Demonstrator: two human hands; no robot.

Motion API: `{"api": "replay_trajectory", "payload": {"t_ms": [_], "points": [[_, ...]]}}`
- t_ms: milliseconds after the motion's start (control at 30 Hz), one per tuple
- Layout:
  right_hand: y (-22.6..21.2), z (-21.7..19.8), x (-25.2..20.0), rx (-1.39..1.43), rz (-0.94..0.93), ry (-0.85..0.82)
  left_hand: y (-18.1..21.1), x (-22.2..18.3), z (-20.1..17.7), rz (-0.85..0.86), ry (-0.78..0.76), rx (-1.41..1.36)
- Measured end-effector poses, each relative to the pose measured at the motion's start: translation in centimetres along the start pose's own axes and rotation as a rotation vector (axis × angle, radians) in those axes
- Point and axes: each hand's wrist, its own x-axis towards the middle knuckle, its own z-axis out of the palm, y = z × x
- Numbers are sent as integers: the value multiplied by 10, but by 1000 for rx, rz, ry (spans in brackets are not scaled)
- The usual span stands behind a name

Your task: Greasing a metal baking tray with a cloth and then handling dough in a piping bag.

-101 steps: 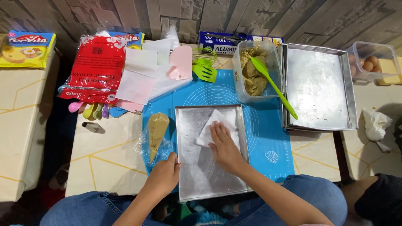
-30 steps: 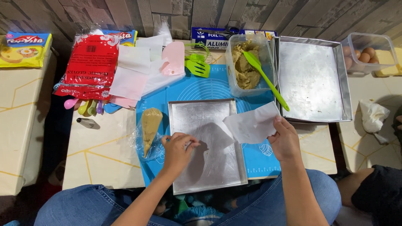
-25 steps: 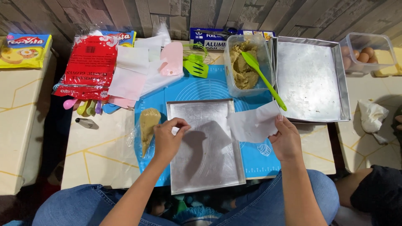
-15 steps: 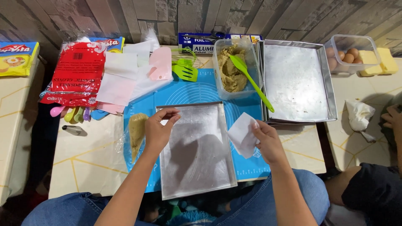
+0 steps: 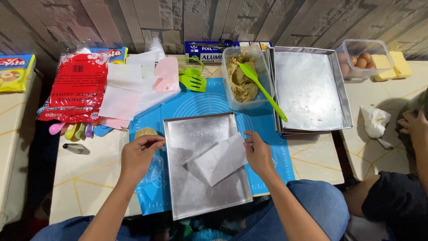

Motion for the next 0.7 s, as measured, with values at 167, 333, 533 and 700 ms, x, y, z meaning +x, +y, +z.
{"api": "replay_trajectory", "payload": {"t_ms": [167, 333, 533, 700], "points": [[-9, -10, -4, -231, -143, 43, 5, -8, -11, -14, -13, -40], [-32, -51, 45, -289, -494, 221, 34, -13, -14, -165, -32, -16], [-68, -90, 224, -242, -475, 379, 34, -11, -22, -206, 9, -90], [-53, -87, 324, -380, -229, 463, 31, -4, -25, -167, -2, -144]]}}
